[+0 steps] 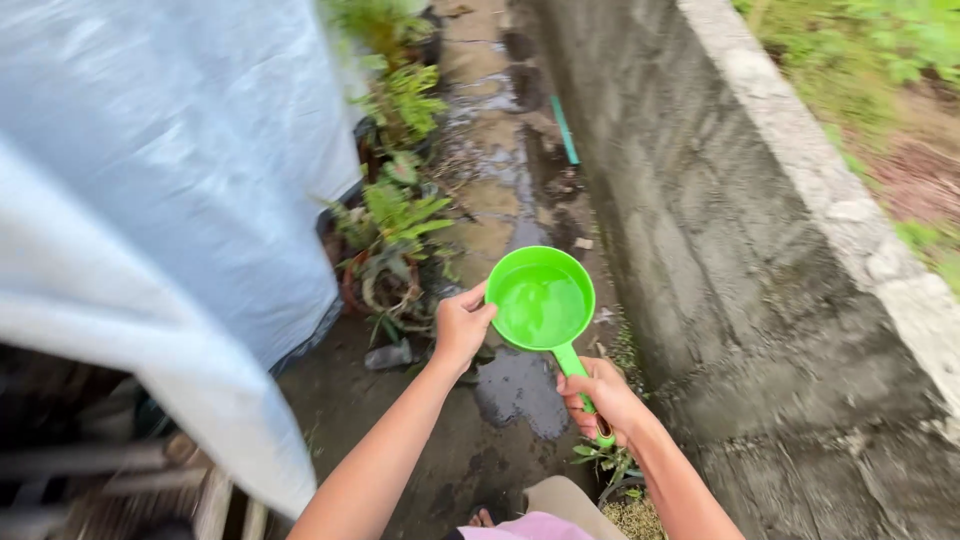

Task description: Watering various potted plants using a plastic dipper and water from a bucket

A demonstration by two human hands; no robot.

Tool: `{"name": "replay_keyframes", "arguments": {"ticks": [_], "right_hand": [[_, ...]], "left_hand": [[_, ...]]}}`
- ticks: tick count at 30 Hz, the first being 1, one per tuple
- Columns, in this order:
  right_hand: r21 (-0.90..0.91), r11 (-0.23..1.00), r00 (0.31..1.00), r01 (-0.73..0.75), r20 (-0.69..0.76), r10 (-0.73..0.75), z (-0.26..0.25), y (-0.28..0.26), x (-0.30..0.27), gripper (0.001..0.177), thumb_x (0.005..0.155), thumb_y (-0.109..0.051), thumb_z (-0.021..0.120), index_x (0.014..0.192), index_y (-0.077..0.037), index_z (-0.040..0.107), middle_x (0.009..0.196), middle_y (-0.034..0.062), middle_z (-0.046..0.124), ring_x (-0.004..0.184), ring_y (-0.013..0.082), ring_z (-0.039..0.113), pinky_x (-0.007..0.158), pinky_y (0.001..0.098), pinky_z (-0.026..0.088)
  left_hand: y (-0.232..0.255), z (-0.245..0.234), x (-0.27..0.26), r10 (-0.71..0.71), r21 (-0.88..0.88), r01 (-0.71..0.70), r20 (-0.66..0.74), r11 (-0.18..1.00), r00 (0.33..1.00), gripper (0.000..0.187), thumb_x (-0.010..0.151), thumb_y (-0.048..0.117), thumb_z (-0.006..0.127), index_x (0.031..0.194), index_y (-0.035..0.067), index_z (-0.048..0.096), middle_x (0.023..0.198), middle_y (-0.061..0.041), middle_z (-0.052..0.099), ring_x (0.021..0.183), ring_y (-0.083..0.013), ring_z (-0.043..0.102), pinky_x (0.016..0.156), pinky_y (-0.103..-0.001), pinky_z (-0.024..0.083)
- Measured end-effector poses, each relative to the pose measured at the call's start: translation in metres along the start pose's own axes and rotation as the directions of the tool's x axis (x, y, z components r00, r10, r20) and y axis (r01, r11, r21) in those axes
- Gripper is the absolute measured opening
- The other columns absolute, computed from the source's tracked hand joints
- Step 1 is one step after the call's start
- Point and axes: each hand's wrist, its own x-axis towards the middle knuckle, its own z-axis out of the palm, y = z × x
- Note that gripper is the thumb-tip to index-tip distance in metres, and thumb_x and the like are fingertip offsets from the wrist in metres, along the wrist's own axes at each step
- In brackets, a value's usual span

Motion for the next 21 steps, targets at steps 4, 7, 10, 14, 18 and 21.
{"name": "replay_keyframes", "arguments": {"ticks": [4,7,10,14,18,21], "right_hand": [[0.01,1.0,0.995,0.017,-0.094,-0.016,-0.028,-0.018,0.012,0.012,0.085,0.004,0.059,0.083,-0.003,0.05,0.057,0.0069,0.041,0.033,0.0149,0.033,0.027,0.032,0.025],[0.044,0.999,0.993,0.011,-0.118,-0.006,-0.053,-0.031,0.034,0.009,0.08,0.003,0.058,0.083,-0.002,0.051,0.056,0.0078,0.038,0.033,0.0156,0.032,0.026,0.0318,0.025],[0.029,0.998,0.994,0.06,-0.095,-0.057,-0.08,-0.057,0.068,0.011,0.081,0.003,0.059,0.082,-0.003,0.049,0.055,0.0065,0.039,0.033,0.0157,0.032,0.026,0.0333,0.025],[0.005,0.999,0.998,0.046,-0.033,-0.045,-0.108,-0.091,0.113,0.01,0.086,0.006,0.058,0.082,-0.002,0.052,0.053,0.0055,0.045,0.031,0.0134,0.036,0.024,0.0288,0.026],[0.045,0.992,0.987,0.12,-0.114,-0.114,-0.102,-0.132,0.155,0.017,0.078,0.004,0.064,0.092,0.004,0.053,0.054,0.0045,0.035,0.026,0.0128,0.037,0.02,0.0347,0.033],[0.027,0.994,0.991,0.105,-0.085,-0.102,-0.104,-0.163,0.197,0.017,0.077,0.003,0.062,0.093,0.005,0.054,0.054,0.0045,0.035,0.026,0.0128,0.037,0.019,0.0339,0.032]], "left_hand": [[0.01,0.044,0.041,0.102,-0.064,-0.094,0.124,0.993,0.987,0.059,0.073,-0.007,0.058,0.129,0.005,0.07,0.125,-0.01,0.071,0.108,-0.0093,0.067,0.091,-0.028,0.057],[0.028,0.068,0.064,-0.038,-0.032,0.045,0.19,0.998,0.981,0.052,0.081,-0.004,0.059,0.132,0.004,0.066,0.129,-0.013,0.069,0.114,-0.0188,0.072,0.097,-0.036,0.064],[0.028,0.093,0.109,0.007,-0.008,-0.006,0.186,1.0,0.982,0.053,0.08,-0.005,0.062,0.131,0.007,0.066,0.129,-0.011,0.069,0.112,-0.0199,0.072,0.097,-0.035,0.062],[0.035,0.11,0.158,0.021,-0.018,-0.018,0.16,1.0,0.987,0.055,0.08,-0.005,0.059,0.134,0.006,0.065,0.131,-0.01,0.069,0.114,-0.0194,0.071,0.091,-0.034,0.062],[0.029,0.122,0.212,0.127,-0.132,-0.123,0.018,0.984,0.992,0.053,0.071,-0.002,0.065,0.124,0.002,0.07,0.117,-0.018,0.072,0.114,-0.0202,0.067,0.099,-0.033,0.055],[0.043,0.119,0.253,0.117,-0.137,-0.113,0.017,0.984,0.993,0.055,0.071,-0.002,0.062,0.125,0.002,0.071,0.117,-0.015,0.074,0.115,-0.0187,0.066,0.1,-0.033,0.055]]}}
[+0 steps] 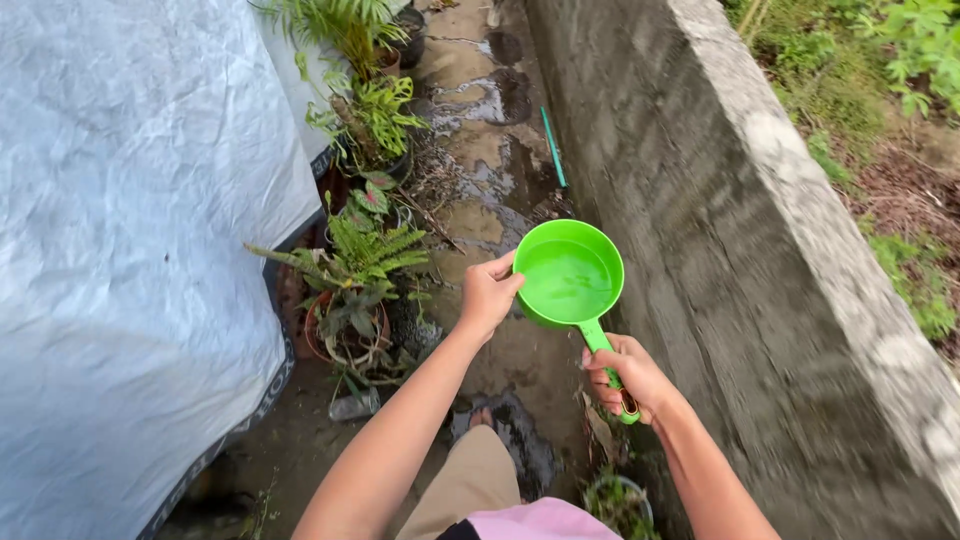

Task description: Watering various potted plants using a plastic dipper and water from a bucket

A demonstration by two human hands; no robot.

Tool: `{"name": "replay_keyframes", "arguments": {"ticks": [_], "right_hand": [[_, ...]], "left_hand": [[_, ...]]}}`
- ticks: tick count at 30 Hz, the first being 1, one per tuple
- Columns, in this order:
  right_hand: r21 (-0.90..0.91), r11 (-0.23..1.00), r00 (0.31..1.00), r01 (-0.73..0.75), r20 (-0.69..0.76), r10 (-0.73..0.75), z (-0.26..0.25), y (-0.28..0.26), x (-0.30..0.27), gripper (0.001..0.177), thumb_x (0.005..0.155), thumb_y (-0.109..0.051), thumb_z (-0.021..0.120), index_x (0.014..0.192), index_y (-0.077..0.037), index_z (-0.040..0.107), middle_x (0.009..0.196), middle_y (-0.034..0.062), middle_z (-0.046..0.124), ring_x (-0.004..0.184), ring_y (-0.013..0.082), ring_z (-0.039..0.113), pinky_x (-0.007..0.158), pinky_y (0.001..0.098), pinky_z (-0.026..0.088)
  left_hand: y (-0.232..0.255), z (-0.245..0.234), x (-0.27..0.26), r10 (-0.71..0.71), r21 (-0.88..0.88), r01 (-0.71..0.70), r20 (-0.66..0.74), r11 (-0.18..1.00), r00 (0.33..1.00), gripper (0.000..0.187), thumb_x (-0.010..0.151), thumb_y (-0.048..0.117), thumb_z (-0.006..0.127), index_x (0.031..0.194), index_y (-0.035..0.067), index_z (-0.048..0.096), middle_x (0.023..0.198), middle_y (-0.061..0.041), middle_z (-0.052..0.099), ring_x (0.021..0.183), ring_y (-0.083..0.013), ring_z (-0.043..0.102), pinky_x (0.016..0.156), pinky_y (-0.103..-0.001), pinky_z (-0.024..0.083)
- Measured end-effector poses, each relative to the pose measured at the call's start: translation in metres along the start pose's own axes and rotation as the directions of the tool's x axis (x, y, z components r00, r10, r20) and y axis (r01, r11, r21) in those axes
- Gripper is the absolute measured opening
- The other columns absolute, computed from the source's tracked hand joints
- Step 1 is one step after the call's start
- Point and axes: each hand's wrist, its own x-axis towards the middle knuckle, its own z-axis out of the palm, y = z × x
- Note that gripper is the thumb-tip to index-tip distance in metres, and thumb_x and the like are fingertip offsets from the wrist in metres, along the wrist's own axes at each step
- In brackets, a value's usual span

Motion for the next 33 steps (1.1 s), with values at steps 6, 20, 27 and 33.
{"name": "replay_keyframes", "arguments": {"ticks": [6,20,27,33], "right_hand": [[-0.013,1.0,0.999,0.018,0.031,-0.017,0.003,-0.042,0.117,0.018,0.077,0.005,0.062,0.093,0.006,0.054,0.053,0.0048,0.036,0.026,0.0133,0.037,0.019,0.0341,0.031],[-0.021,1.0,0.999,0.0,0.048,0.001,0.02,-0.172,0.338,0.019,0.078,0.003,0.065,0.094,0.006,0.055,0.054,0.0032,0.037,0.027,0.0118,0.038,0.02,0.0326,0.033],[-0.052,0.999,0.994,0.0,0.112,0.006,-0.003,-0.244,0.453,0.019,0.077,0.003,0.064,0.094,0.005,0.055,0.055,0.0028,0.036,0.027,0.0117,0.038,0.02,0.0327,0.034],[-0.09,0.996,0.988,-0.024,0.15,0.037,-0.022,-0.327,0.543,0.019,0.078,0.002,0.065,0.094,0.005,0.056,0.054,0.0036,0.036,0.028,0.0119,0.038,0.02,0.0327,0.033]], "left_hand": [[-0.021,-0.011,0.126,0.046,0.042,-0.047,0.007,0.998,0.999,0.052,0.073,0.0,0.063,0.125,0.003,0.07,0.117,-0.017,0.072,0.117,-0.025,0.066,0.1,-0.034,0.054],[0.016,-0.007,0.368,-0.007,0.125,0.005,0.014,0.992,1.0,0.049,0.079,-0.002,0.063,0.127,0.002,0.069,0.12,-0.02,0.072,0.091,-0.0166,0.07,0.078,-0.029,0.059],[-0.001,0.022,0.497,0.06,0.149,-0.05,-0.064,0.988,0.996,0.047,0.077,0.002,0.065,0.123,0.003,0.07,0.119,-0.018,0.072,0.119,-0.0308,0.064,0.101,-0.041,0.054],[0.017,0.055,0.589,0.014,0.099,0.002,-0.158,0.995,0.987,0.054,0.075,0.001,0.062,0.128,0.004,0.068,0.119,-0.015,0.074,0.123,-0.0251,0.062,0.102,-0.037,0.052]]}}
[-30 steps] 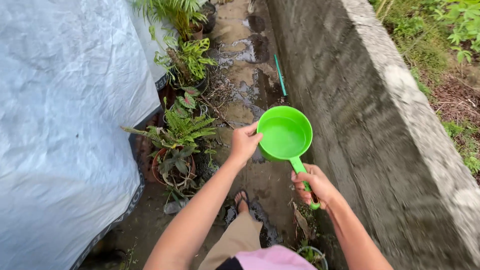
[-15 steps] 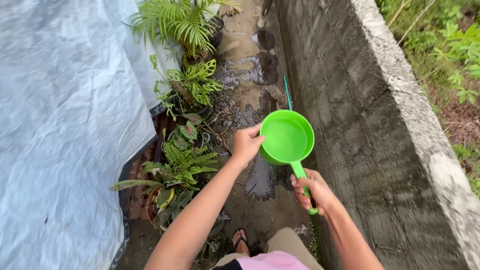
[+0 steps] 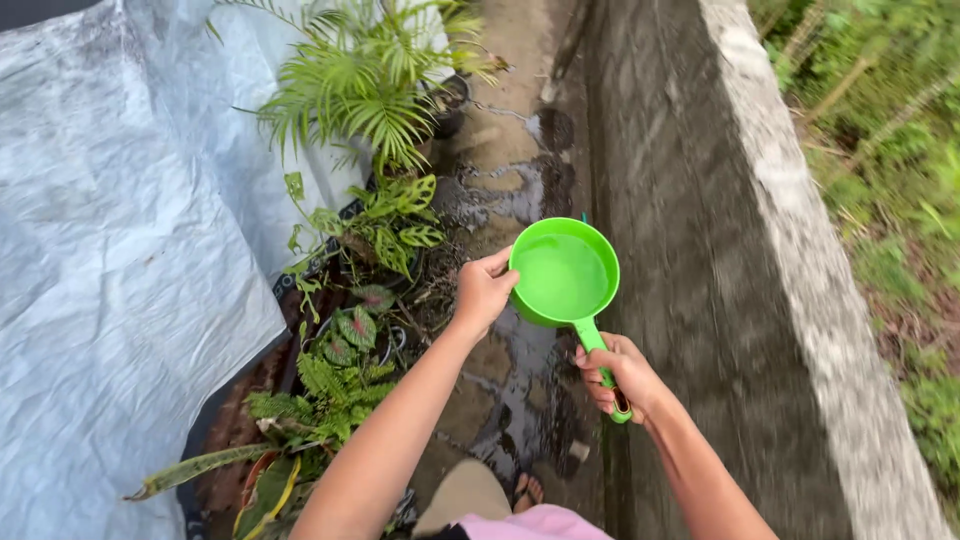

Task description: Watering various potted plants using a plastic dipper and water from a bucket

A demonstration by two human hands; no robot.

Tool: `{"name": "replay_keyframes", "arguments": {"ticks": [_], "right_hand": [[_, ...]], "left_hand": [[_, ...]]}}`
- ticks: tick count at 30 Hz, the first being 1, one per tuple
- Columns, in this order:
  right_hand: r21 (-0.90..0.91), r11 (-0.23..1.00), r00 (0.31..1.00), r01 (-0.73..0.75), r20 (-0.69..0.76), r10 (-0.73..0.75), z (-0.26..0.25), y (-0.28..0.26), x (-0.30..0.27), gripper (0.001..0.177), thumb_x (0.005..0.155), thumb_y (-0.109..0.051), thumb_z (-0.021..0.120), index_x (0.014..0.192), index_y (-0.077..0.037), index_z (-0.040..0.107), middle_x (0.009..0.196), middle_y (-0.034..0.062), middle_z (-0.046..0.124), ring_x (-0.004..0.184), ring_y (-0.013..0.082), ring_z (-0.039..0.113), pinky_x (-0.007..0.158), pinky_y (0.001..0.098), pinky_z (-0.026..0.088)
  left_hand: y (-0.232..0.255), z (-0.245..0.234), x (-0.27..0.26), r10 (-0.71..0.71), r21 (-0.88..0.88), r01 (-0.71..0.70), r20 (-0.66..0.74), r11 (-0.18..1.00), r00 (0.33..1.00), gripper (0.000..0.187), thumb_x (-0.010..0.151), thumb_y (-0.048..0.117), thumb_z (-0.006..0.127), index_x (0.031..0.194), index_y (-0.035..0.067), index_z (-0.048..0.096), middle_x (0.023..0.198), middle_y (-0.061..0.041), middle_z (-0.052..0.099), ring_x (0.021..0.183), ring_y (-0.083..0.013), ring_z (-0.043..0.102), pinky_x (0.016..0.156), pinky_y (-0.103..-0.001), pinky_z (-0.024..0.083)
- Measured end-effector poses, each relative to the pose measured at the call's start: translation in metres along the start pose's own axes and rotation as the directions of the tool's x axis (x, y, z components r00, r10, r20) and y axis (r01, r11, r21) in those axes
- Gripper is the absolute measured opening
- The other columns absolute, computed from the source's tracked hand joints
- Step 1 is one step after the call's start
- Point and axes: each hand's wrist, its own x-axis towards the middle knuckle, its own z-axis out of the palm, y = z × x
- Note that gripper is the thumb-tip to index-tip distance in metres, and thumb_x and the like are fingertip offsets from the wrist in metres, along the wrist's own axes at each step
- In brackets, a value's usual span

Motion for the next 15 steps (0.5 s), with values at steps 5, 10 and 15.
{"name": "replay_keyframes", "arguments": {"ticks": [5,10,15], "right_hand": [[-0.029,1.0,0.998,0.009,0.059,-0.007,-0.024,-0.05,0.085,0.017,0.078,0.004,0.064,0.093,0.006,0.056,0.055,0.0033,0.036,0.028,0.0117,0.039,0.02,0.0329,0.034],[-0.042,0.999,0.996,0.025,0.082,-0.021,-0.031,-0.096,0.174,0.016,0.078,0.006,0.063,0.093,0.007,0.056,0.055,0.0035,0.036,0.027,0.0125,0.04,0.019,0.0335,0.035],[-0.057,0.995,0.994,0.087,0.065,-0.083,-0.033,-0.14,0.27,0.018,0.077,0.007,0.061,0.095,0.008,0.056,0.053,0.0037,0.038,0.028,0.0113,0.041,0.018,0.033,0.034]], "left_hand": [[-0.004,0.021,0.087,0.012,0.044,-0.01,-0.059,0.999,0.998,0.054,0.075,0.004,0.062,0.128,0.009,0.07,0.118,-0.011,0.075,0.122,-0.0266,0.064,0.104,-0.039,0.051],[-0.005,0.033,0.185,0.011,0.051,-0.008,-0.066,0.999,0.998,0.054,0.074,0.007,0.062,0.127,0.01,0.071,0.117,-0.012,0.074,0.122,-0.0286,0.064,0.105,-0.04,0.051],[-0.009,0.036,0.308,0.078,0.021,-0.078,0.006,0.997,0.997,0.051,0.077,0.008,0.063,0.127,0.007,0.071,0.121,-0.018,0.071,0.124,-0.0286,0.061,0.106,-0.041,0.05]]}}
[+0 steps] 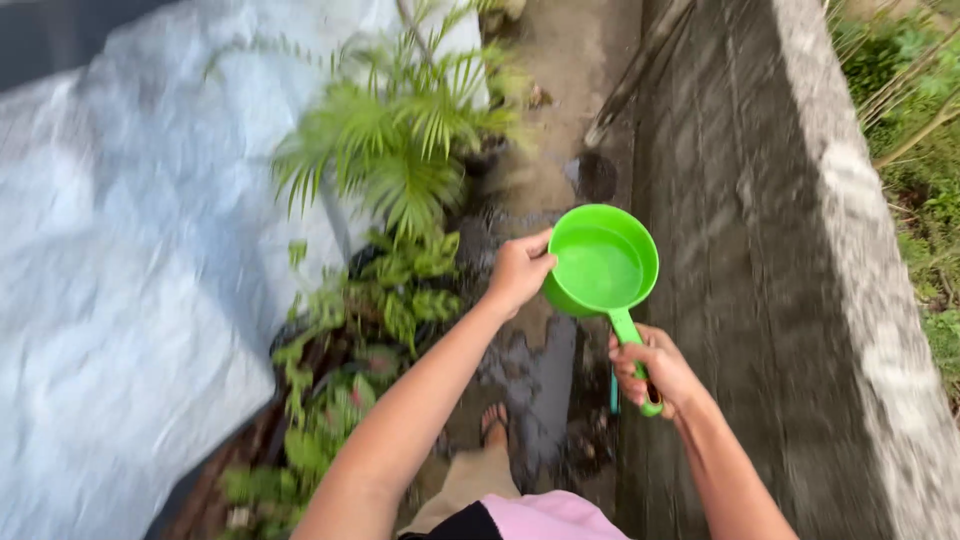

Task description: Watering various potted plants using a plastic dipper and water from a bucket

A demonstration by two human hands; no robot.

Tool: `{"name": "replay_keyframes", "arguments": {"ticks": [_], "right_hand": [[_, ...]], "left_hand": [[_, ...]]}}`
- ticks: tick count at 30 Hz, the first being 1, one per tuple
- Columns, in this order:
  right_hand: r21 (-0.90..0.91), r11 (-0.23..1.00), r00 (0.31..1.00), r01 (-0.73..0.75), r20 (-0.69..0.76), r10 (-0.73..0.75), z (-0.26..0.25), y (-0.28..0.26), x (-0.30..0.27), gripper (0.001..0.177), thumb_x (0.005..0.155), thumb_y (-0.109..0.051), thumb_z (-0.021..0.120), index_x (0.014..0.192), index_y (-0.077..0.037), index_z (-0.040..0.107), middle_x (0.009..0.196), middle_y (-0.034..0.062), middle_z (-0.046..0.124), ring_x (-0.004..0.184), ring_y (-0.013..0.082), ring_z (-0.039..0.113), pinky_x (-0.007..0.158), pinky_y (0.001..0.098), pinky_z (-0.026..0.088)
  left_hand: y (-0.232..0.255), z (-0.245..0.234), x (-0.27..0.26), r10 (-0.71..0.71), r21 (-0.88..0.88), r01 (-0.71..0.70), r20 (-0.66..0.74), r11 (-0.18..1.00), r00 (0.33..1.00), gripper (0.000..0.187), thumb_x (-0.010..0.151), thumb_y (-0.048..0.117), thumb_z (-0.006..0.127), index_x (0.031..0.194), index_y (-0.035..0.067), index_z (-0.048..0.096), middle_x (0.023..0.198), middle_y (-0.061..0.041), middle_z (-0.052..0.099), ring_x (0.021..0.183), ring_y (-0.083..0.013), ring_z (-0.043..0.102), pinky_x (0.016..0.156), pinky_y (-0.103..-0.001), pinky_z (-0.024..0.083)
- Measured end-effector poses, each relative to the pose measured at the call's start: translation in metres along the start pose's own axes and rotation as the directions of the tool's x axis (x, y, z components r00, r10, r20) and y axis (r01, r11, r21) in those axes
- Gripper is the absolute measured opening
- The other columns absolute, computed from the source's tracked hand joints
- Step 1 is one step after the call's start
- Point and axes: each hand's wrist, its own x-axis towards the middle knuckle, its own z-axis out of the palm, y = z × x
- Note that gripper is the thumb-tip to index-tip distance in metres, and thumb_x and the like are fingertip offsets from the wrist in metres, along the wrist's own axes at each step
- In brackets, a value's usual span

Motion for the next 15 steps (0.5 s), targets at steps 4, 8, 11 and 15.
{"name": "replay_keyframes", "arguments": {"ticks": [4,8,11,15], "right_hand": [[0.055,0.998,1.0,0.006,-0.021,-0.004,0.0,-0.027,0.071,0.02,0.076,0.008,0.062,0.095,0.009,0.056,0.054,0.0042,0.037,0.027,0.0122,0.039,0.019,0.0336,0.033],[0.041,0.999,0.999,0.025,-0.046,-0.023,0.0,-0.055,0.119,0.017,0.078,0.008,0.06,0.095,0.008,0.057,0.054,0.0042,0.041,0.026,0.0118,0.041,0.018,0.0318,0.034],[0.072,0.997,0.998,0.031,-0.055,-0.027,-0.002,-0.079,0.149,0.018,0.078,0.009,0.06,0.095,0.009,0.056,0.054,0.0041,0.041,0.026,0.0116,0.041,0.018,0.0323,0.035],[0.068,0.997,0.997,0.047,-0.063,-0.043,-0.014,-0.105,0.204,0.016,0.078,0.009,0.061,0.094,0.01,0.057,0.053,0.0043,0.041,0.026,0.011,0.04,0.018,0.0327,0.034]], "left_hand": [[0.006,0.0,0.078,-0.018,0.007,0.018,0.04,1.0,0.999,0.051,0.077,0.007,0.064,0.128,0.005,0.069,0.123,-0.017,0.071,0.125,-0.0295,0.061,0.108,-0.041,0.049],[0.005,0.006,0.141,-0.058,0.002,0.058,0.099,0.998,0.993,0.053,0.08,0.005,0.061,0.133,0.003,0.066,0.128,-0.017,0.069,0.127,-0.0293,0.06,0.11,-0.042,0.047],[-0.007,0.018,0.186,-0.053,-0.013,0.055,0.118,0.998,0.992,0.053,0.08,0.005,0.061,0.133,0.002,0.066,0.127,-0.017,0.069,0.127,-0.0298,0.06,0.109,-0.042,0.047],[0.005,0.022,0.243,-0.041,-0.063,0.05,0.142,0.997,0.989,0.054,0.083,0.001,0.059,0.137,0.002,0.064,0.129,-0.02,0.067,0.125,-0.0312,0.061,0.11,-0.042,0.047]]}}
